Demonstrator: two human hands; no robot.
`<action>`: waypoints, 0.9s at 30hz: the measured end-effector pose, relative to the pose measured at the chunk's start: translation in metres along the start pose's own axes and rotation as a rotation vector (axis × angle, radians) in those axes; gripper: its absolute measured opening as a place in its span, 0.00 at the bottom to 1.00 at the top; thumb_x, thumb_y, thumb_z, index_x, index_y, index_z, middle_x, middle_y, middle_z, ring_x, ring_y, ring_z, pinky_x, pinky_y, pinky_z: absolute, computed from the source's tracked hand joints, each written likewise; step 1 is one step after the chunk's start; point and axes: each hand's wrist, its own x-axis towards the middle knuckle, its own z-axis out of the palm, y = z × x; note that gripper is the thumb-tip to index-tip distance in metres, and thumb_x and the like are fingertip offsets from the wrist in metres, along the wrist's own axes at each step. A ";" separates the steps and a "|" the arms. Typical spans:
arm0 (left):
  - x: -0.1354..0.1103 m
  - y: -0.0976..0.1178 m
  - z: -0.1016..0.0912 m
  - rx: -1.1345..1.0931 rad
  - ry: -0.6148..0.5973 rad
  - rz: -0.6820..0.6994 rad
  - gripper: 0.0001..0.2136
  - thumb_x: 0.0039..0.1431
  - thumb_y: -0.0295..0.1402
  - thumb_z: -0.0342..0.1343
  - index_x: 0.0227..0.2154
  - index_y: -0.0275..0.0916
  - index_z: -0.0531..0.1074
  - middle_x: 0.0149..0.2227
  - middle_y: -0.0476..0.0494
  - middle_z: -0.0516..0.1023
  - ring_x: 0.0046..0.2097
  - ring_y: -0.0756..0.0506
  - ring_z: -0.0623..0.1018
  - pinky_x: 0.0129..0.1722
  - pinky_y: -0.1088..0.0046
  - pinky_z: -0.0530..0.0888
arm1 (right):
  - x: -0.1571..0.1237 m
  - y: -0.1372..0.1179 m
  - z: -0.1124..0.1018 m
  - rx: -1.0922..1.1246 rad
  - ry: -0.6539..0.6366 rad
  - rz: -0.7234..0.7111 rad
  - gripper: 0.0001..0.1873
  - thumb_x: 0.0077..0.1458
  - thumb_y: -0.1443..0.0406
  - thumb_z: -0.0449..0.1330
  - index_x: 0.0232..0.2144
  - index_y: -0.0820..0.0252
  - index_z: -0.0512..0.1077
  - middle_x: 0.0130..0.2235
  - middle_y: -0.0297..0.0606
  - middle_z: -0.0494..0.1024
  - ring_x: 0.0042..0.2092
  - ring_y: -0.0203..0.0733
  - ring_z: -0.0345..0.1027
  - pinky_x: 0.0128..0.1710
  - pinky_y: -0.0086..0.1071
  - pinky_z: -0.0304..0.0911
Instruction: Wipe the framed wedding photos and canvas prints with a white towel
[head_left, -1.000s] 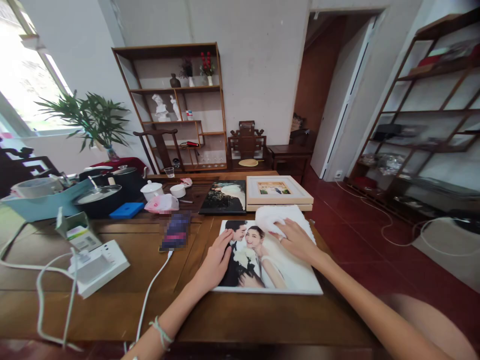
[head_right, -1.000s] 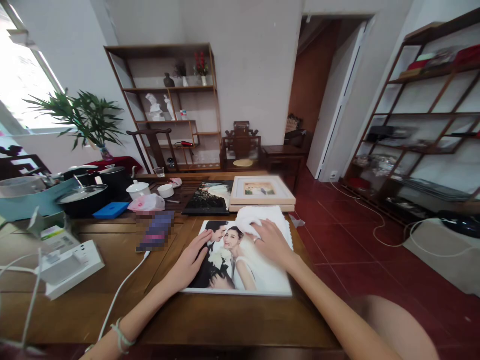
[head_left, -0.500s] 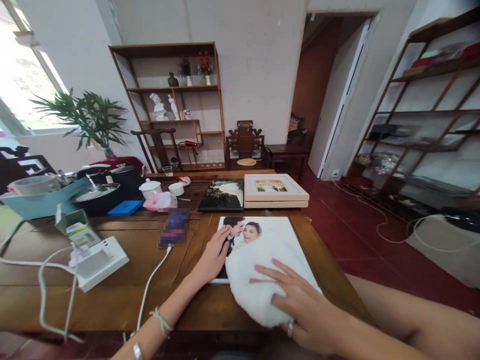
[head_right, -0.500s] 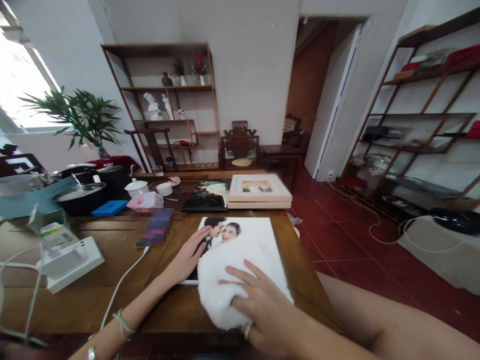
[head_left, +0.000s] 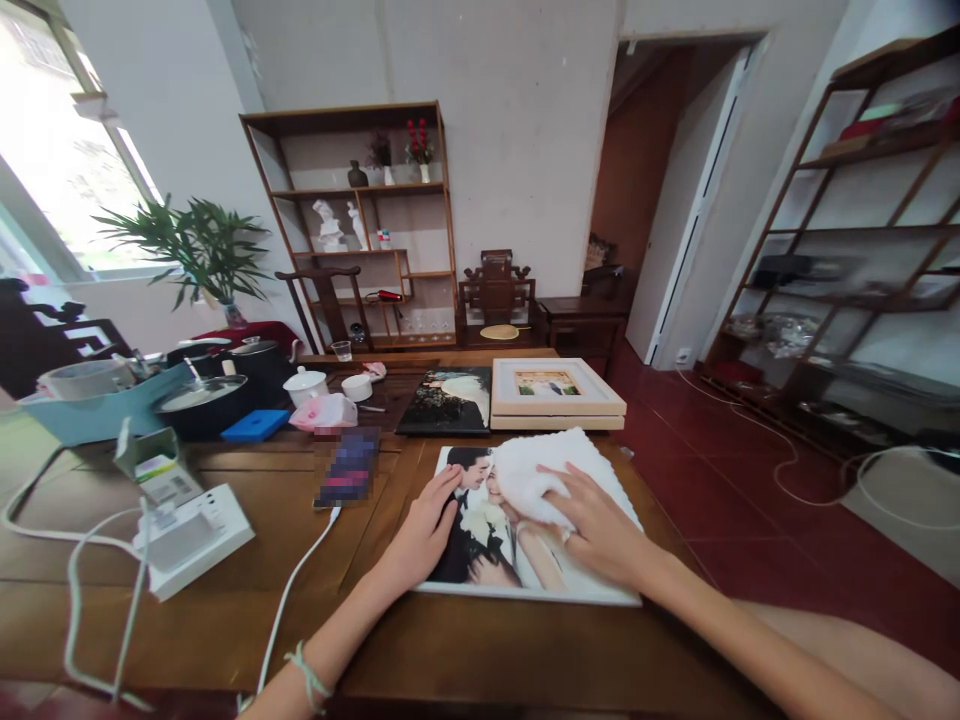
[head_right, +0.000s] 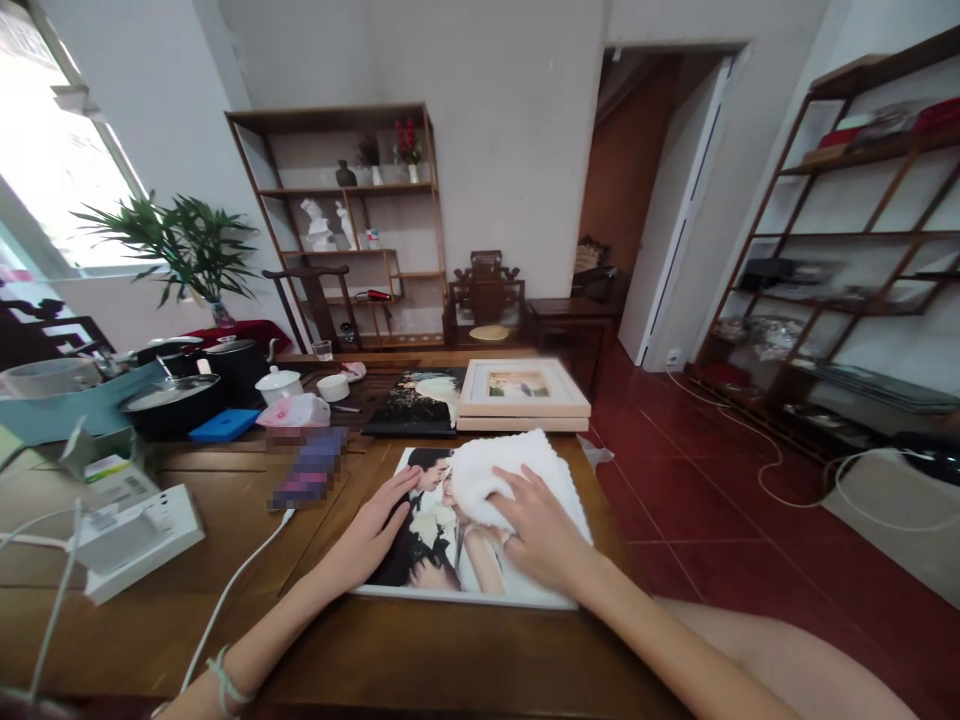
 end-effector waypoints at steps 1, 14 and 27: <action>0.000 0.000 0.000 0.002 0.002 0.001 0.19 0.62 0.31 0.39 0.56 0.36 0.59 0.61 0.37 0.58 0.63 0.45 0.56 0.62 0.57 0.52 | -0.003 -0.007 -0.002 0.018 -0.024 -0.041 0.20 0.46 0.73 0.51 0.43 0.60 0.69 0.55 0.47 0.66 0.61 0.47 0.49 0.60 0.50 0.41; 0.001 0.003 0.000 0.009 -0.018 -0.025 0.20 0.63 0.32 0.38 0.57 0.36 0.58 0.62 0.38 0.57 0.63 0.45 0.55 0.62 0.58 0.52 | 0.018 0.027 0.005 -0.050 0.022 -0.027 0.21 0.46 0.75 0.50 0.43 0.61 0.69 0.57 0.49 0.65 0.60 0.47 0.52 0.59 0.49 0.46; 0.001 0.002 0.001 0.000 -0.002 -0.022 0.19 0.63 0.32 0.39 0.56 0.39 0.58 0.62 0.40 0.57 0.63 0.45 0.55 0.62 0.57 0.52 | 0.010 0.021 0.009 -0.022 0.032 -0.080 0.22 0.42 0.76 0.51 0.41 0.59 0.70 0.55 0.47 0.67 0.62 0.46 0.47 0.60 0.50 0.43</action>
